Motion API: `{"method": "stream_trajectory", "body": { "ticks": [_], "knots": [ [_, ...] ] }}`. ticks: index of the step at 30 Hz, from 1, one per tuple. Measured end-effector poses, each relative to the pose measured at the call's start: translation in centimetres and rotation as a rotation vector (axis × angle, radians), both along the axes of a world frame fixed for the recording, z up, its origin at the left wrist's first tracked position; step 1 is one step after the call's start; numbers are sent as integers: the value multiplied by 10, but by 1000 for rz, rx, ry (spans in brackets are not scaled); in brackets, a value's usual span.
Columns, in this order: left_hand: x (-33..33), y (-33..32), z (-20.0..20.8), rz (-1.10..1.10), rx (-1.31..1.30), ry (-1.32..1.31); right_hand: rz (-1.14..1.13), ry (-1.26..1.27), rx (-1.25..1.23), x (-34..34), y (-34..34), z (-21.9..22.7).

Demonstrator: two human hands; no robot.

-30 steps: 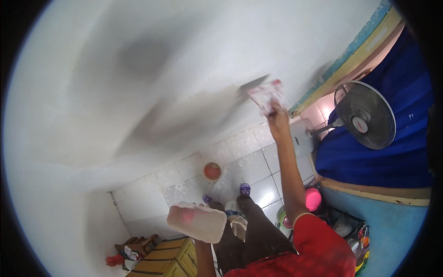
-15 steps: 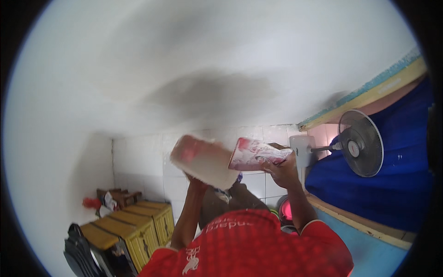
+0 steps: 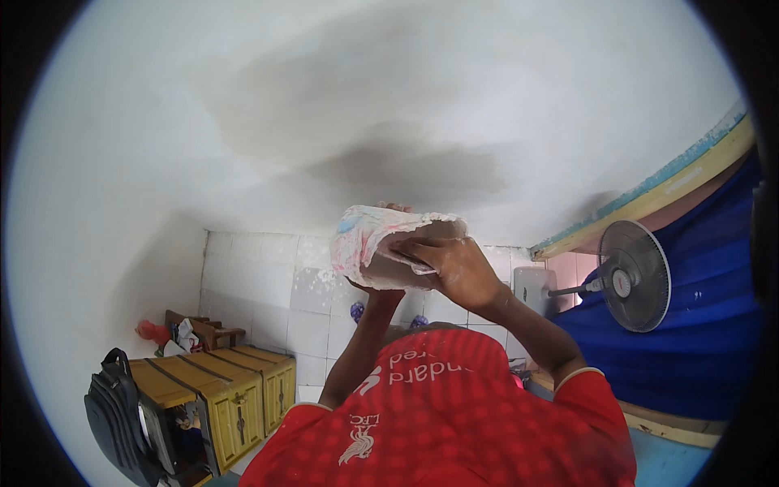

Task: The person repeatedly scoops white paint from a container using a small trowel and applies it to the ceiling in a small room. The person works methodically, spreading the paint across the ceiling surface.

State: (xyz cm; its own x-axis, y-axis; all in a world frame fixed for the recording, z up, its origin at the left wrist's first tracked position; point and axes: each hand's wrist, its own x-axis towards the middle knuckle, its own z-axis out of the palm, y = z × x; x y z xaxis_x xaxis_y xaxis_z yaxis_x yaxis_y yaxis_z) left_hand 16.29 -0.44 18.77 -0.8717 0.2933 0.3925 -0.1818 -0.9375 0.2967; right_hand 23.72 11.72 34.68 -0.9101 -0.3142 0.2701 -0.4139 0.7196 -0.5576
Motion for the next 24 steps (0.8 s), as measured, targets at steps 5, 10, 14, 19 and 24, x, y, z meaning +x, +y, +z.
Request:
{"method": "stream_trajectory", "body": {
  "ticks": [5,10,14,19,24],
  "knots": [
    [12,-9,25,-2,11,-34,132,-170,-29,-5,10,-19],
    [14,-9,31,357,-439,111,46,-192,13,-6,18,-46],
    [6,-5,5,748,-790,194,-6,-399,-38,-12,28,-46],
    [11,1,18,464,-555,-125,-16,-526,-231,-11,41,-66],
    [12,0,15,366,-575,-238,-33,-608,-270,-11,45,-69]
  ]
}}
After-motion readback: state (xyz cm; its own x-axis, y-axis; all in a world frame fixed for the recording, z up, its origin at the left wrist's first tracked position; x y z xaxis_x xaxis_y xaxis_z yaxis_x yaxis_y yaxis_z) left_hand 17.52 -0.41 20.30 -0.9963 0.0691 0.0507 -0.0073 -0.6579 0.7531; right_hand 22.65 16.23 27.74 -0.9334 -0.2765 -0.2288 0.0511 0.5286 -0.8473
